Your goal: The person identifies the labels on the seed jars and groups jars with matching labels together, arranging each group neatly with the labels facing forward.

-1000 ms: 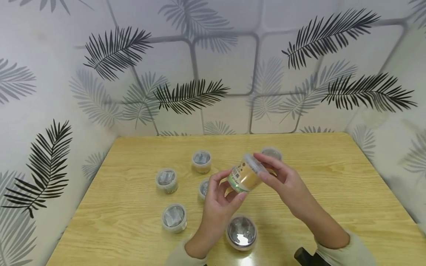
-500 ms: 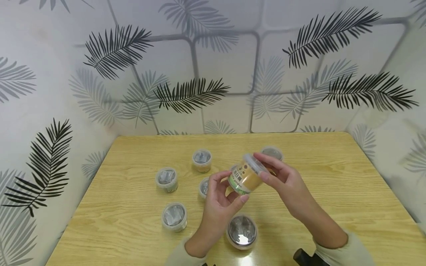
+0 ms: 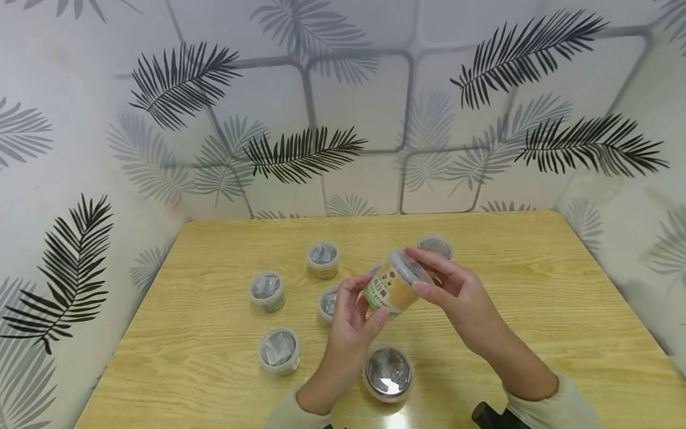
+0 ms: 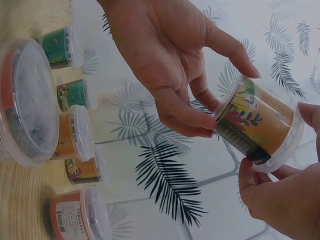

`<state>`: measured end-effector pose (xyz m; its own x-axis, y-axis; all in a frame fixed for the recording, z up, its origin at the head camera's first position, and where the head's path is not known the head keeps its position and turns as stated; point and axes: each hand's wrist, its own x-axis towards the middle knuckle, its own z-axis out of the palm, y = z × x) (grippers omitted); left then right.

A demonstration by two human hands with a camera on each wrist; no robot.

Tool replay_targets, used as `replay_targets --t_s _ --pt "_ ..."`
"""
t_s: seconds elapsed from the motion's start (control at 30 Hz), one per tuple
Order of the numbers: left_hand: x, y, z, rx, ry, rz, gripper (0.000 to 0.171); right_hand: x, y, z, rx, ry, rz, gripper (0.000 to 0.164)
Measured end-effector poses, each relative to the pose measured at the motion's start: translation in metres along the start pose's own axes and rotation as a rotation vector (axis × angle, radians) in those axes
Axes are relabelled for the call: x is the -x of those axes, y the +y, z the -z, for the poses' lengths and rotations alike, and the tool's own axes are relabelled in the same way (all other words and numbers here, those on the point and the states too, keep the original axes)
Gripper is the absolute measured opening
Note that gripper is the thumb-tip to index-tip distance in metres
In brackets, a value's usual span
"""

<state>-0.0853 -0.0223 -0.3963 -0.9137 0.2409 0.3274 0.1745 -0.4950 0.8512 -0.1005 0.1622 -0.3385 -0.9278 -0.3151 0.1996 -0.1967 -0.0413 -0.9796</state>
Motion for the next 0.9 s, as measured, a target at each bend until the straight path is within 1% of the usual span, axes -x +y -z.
replay_targets --t_s 0.17,0.33,0.43,0.63,0.73,0.9 --pt "0.0013 -0.0003 0.0005 -0.001 -0.015 0.009 0.053 0.0017 -0.0014 0.0001 -0.04 -0.016 0.019 0.043" --pt "0.002 0.0007 -0.0005 0.012 -0.028 0.016 0.055 0.002 -0.0021 -0.0006 -0.126 -0.055 0.066 0.043" --pt "0.0021 0.0021 -0.0015 0.026 -0.025 0.026 0.055 0.0022 -0.0021 -0.0005 -0.169 -0.084 0.093 0.043" --pt "0.0029 0.0035 -0.0025 0.072 -0.021 0.037 0.056 0.0037 -0.0029 0.0007 -0.233 -0.141 0.099 0.045" --pt "0.0032 0.0035 -0.0029 0.082 -0.018 0.017 0.056 0.0036 -0.0028 0.0008 -0.234 -0.157 0.102 0.046" --pt "0.0035 0.0032 -0.0033 0.068 -0.005 -0.035 0.057 0.0029 -0.0017 0.0006 -0.205 -0.145 0.099 0.047"
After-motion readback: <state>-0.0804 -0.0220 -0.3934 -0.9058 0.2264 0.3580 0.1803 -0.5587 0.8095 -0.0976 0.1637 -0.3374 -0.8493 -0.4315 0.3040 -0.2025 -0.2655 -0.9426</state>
